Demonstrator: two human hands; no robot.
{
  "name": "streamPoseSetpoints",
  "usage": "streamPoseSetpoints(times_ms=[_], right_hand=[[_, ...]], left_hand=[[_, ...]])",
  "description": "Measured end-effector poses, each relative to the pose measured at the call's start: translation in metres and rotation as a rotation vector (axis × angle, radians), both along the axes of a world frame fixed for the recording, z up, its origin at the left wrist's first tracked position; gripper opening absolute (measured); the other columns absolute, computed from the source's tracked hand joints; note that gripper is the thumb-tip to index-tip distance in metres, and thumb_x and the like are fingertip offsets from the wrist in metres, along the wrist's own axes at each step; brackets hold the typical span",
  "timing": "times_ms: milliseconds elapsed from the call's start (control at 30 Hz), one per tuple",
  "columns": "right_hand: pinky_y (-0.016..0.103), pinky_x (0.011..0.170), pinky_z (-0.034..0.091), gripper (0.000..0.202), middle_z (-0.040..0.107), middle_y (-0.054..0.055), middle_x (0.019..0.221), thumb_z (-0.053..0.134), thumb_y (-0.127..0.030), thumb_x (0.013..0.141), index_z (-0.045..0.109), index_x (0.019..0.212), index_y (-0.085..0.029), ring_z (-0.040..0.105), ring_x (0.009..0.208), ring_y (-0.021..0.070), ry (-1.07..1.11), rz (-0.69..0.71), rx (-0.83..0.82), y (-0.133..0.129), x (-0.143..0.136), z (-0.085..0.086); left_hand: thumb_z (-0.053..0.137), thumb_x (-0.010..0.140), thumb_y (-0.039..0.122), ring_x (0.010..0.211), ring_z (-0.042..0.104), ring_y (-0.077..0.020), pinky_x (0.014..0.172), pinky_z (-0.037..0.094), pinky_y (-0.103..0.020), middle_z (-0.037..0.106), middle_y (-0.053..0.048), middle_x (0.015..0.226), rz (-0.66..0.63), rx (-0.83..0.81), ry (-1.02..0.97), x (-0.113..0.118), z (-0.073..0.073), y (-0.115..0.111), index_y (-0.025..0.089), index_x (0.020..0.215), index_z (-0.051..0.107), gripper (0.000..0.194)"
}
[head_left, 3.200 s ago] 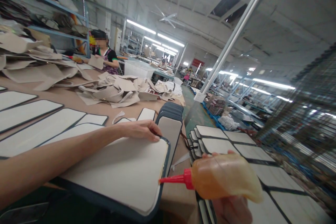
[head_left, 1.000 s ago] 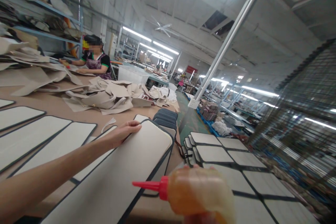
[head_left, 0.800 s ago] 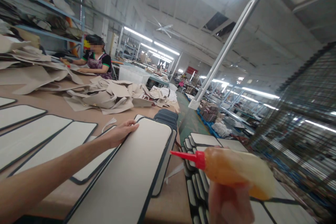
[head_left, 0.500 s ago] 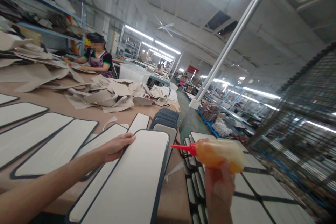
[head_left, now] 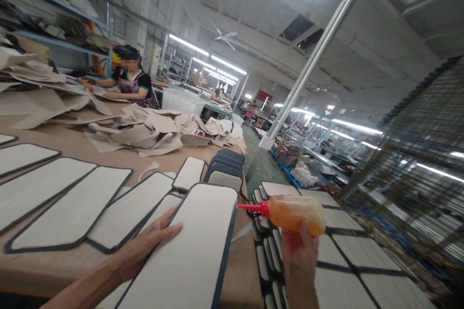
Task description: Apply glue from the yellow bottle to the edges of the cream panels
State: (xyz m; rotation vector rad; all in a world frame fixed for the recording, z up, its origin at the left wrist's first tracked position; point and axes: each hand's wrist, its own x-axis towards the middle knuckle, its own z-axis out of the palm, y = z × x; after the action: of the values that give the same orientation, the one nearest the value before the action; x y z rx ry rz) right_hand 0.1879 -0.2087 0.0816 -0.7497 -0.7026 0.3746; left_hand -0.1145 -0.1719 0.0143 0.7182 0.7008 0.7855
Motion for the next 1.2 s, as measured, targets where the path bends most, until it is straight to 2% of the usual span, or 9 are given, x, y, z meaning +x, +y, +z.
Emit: streamPoseSetpoints(times_ms=[200, 400, 533, 733, 967, 1100, 1200], right_hand=[[0.039, 0.084, 0.059, 0.049, 0.076, 0.003, 0.107, 0.084, -0.044, 0.066, 0.072, 0.109, -0.025, 0.071, 0.095, 0.0244, -0.007, 0.006, 0.004, 0.007, 0.005, -0.002], [0.032, 0.073, 0.060, 0.039, 0.077, 0.003, 0.095, 0.085, -0.039, 0.065, 0.074, 0.098, -0.022, 0.072, 0.083, 0.0208, -0.013, 0.017, -0.002, 0.010, 0.010, -0.008], [0.034, 0.069, 0.062, 0.040, 0.077, 0.005, 0.090, 0.086, -0.041, 0.063, 0.073, 0.095, -0.021, 0.073, 0.079, 0.0225, -0.037, 0.052, -0.027, 0.006, 0.012, -0.011], [0.034, 0.071, 0.062, 0.047, 0.076, 0.006, 0.098, 0.085, -0.043, 0.064, 0.072, 0.104, -0.022, 0.073, 0.083, 0.0233, -0.070, 0.082, -0.054, 0.002, 0.013, -0.012], [0.039, 0.074, 0.064, 0.056, 0.076, 0.007, 0.107, 0.084, -0.046, 0.063, 0.071, 0.113, -0.025, 0.073, 0.093, 0.0277, -0.058, 0.097, -0.075, -0.003, 0.010, -0.015], [0.041, 0.074, 0.064, 0.058, 0.075, 0.007, 0.111, 0.084, -0.046, 0.064, 0.070, 0.116, -0.026, 0.073, 0.095, 0.0289, -0.050, 0.110, -0.080, -0.005, 0.008, -0.018], [0.043, 0.078, 0.063, 0.054, 0.074, 0.008, 0.113, 0.081, -0.049, 0.069, 0.069, 0.117, -0.026, 0.072, 0.099, 0.0299, -0.067, 0.120, -0.084, -0.004, 0.007, -0.023]], left_hand=[[0.090, 0.066, 0.042, 0.081, 0.075, -0.0273, 0.073, 0.061, -0.034, 0.077, -0.009, 0.107, -0.010, 0.036, -0.018, 0.001, 0.001, 0.005, 0.029, 0.161, 0.022, 0.117], [0.090, 0.065, 0.042, 0.086, 0.075, -0.0288, 0.074, 0.060, -0.034, 0.077, -0.009, 0.108, -0.004, 0.034, -0.037, 0.007, 0.002, 0.006, 0.029, 0.158, 0.033, 0.110], [0.090, 0.064, 0.043, 0.086, 0.076, -0.0292, 0.074, 0.060, -0.033, 0.077, -0.010, 0.107, 0.036, 0.056, -0.032, 0.011, 0.004, 0.009, 0.027, 0.155, 0.039, 0.106], [0.088, 0.067, 0.041, 0.087, 0.075, -0.0281, 0.075, 0.059, -0.032, 0.077, -0.009, 0.103, 0.024, 0.090, -0.046, 0.016, 0.009, 0.020, 0.025, 0.154, 0.036, 0.102], [0.089, 0.066, 0.042, 0.076, 0.074, -0.0232, 0.069, 0.059, -0.028, 0.077, -0.007, 0.097, 0.022, 0.100, -0.024, 0.017, 0.014, 0.033, 0.024, 0.151, 0.040, 0.100], [0.088, 0.068, 0.039, 0.082, 0.075, -0.0250, 0.071, 0.059, -0.028, 0.077, -0.008, 0.100, 0.005, 0.133, -0.059, 0.020, 0.011, 0.042, 0.023, 0.151, 0.040, 0.098], [0.087, 0.070, 0.039, 0.082, 0.076, -0.0251, 0.071, 0.059, -0.029, 0.077, -0.009, 0.102, -0.003, 0.165, -0.065, 0.021, 0.007, 0.048, 0.023, 0.152, 0.039, 0.096]])
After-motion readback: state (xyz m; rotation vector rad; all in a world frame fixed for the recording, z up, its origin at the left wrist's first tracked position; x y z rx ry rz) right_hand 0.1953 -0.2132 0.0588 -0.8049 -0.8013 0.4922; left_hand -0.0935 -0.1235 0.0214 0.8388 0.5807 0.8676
